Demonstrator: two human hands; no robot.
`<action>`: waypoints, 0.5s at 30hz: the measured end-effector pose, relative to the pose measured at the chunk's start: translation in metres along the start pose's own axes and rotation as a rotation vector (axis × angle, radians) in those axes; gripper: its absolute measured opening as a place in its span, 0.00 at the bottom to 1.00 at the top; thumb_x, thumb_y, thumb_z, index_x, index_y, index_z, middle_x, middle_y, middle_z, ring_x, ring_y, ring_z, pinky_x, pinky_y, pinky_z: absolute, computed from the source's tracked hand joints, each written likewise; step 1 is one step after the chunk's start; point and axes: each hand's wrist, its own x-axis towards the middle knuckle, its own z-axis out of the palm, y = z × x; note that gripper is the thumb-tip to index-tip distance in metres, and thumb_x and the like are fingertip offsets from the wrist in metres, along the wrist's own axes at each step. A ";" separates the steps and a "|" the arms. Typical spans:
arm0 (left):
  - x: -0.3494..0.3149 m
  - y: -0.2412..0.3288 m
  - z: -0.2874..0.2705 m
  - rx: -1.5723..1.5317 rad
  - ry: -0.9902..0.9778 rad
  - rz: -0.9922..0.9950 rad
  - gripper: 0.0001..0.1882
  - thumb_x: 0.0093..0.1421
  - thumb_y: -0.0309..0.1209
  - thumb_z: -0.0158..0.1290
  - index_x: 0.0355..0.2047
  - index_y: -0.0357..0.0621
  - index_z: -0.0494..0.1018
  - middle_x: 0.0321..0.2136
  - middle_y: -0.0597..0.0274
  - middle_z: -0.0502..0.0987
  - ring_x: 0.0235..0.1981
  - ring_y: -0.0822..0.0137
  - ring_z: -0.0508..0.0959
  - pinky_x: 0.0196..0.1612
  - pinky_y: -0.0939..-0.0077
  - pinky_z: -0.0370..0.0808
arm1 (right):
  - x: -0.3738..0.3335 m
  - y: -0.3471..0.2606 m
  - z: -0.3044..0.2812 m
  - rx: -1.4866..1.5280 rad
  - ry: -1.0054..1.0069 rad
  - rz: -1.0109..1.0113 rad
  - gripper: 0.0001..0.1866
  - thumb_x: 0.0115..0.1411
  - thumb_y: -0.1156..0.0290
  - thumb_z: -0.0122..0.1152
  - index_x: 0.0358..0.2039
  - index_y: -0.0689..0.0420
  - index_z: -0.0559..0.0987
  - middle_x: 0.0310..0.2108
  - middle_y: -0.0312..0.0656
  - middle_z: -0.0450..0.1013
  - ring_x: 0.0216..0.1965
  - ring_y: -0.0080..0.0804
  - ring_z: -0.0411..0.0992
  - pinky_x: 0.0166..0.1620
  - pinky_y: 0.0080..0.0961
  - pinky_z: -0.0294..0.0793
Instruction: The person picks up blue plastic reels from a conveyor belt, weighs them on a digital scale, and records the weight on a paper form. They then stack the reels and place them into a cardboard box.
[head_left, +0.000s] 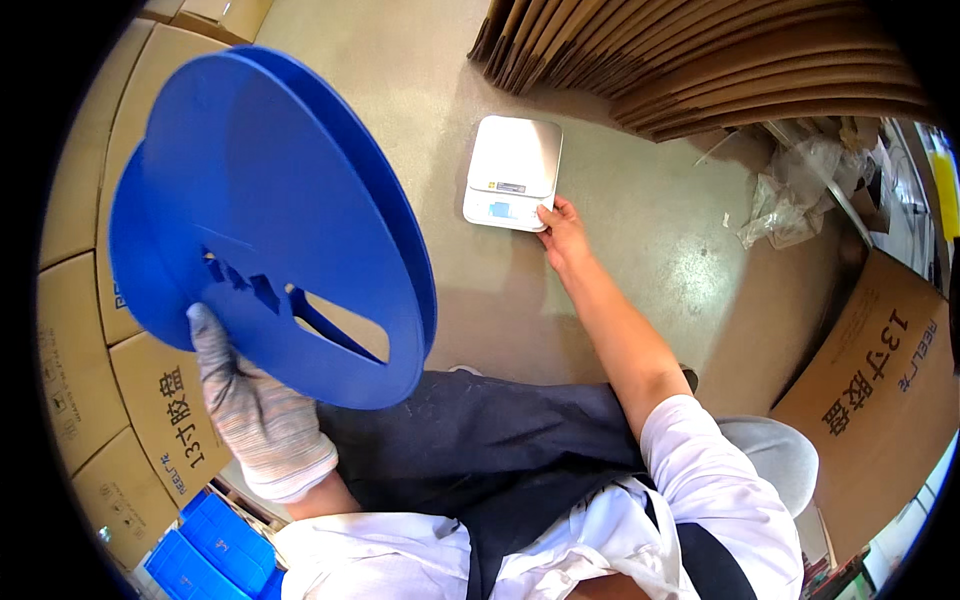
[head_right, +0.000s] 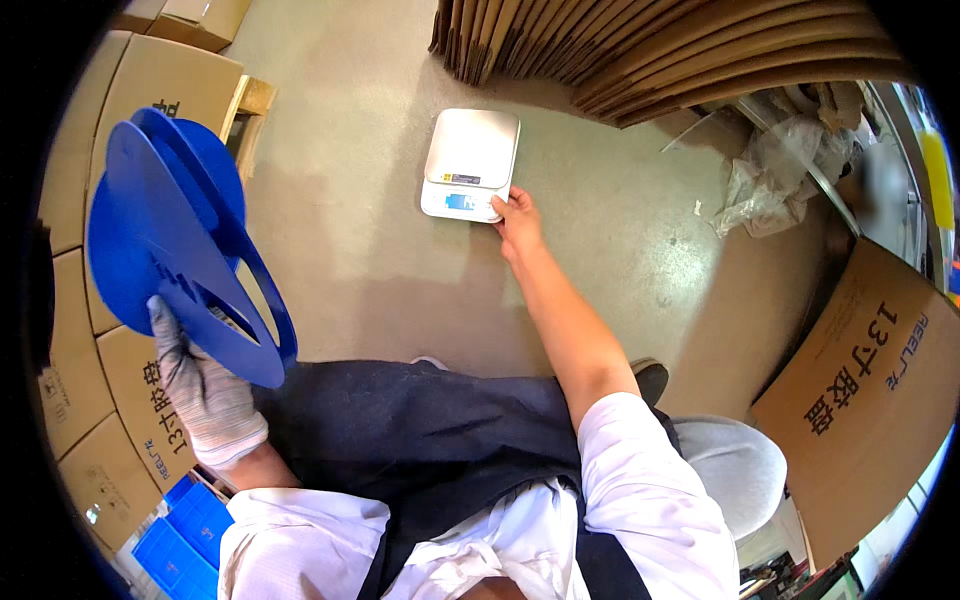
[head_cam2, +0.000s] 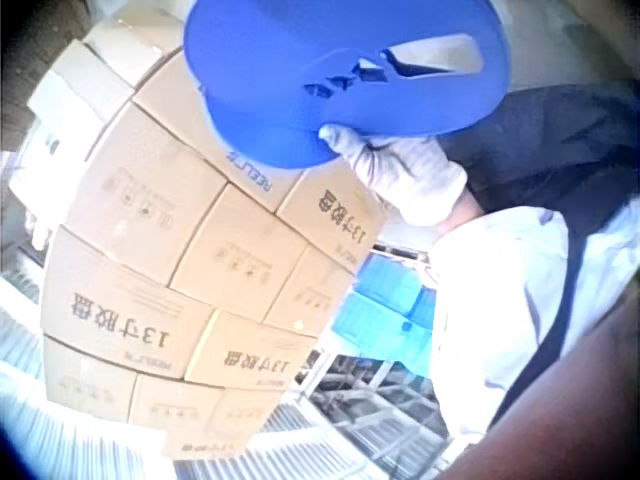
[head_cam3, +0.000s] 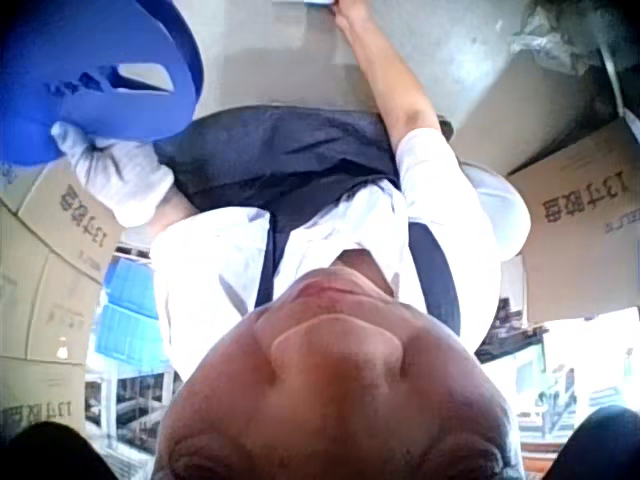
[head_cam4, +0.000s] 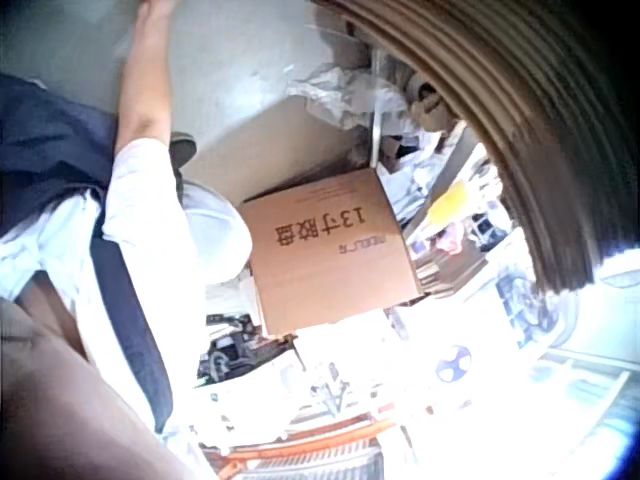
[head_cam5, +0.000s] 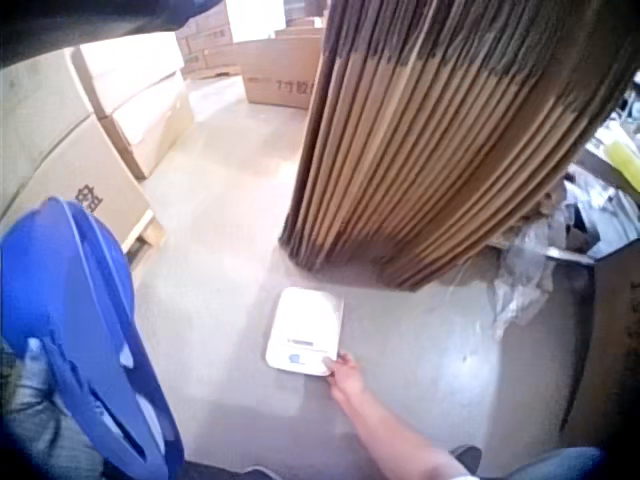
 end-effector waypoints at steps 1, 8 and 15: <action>-0.001 0.001 -0.005 0.000 -0.010 -0.045 0.19 0.63 0.32 0.48 0.52 0.37 0.66 0.49 0.55 0.72 0.47 0.67 0.73 0.52 0.71 0.72 | -0.004 0.004 0.000 -0.005 0.037 0.010 0.18 0.57 0.79 0.57 0.48 0.58 0.66 0.40 0.39 0.72 0.40 0.28 0.72 0.42 0.28 0.73; -0.014 0.018 -0.038 -0.151 -0.115 -0.160 0.19 0.63 0.30 0.49 0.53 0.36 0.66 0.51 0.52 0.72 0.48 0.63 0.74 0.53 0.67 0.72 | -0.019 0.000 0.004 -0.187 0.068 -0.095 0.19 0.59 0.74 0.56 0.52 0.61 0.68 0.42 0.39 0.72 0.41 0.27 0.70 0.41 0.24 0.70; -0.023 0.019 -0.041 -0.094 0.036 -0.091 0.22 0.61 0.31 0.52 0.53 0.36 0.64 0.49 0.49 0.72 0.49 0.60 0.74 0.52 0.62 0.74 | -0.039 0.006 0.002 -0.289 0.211 -0.051 0.20 0.60 0.72 0.54 0.53 0.61 0.69 0.46 0.40 0.70 0.48 0.27 0.67 0.46 0.21 0.68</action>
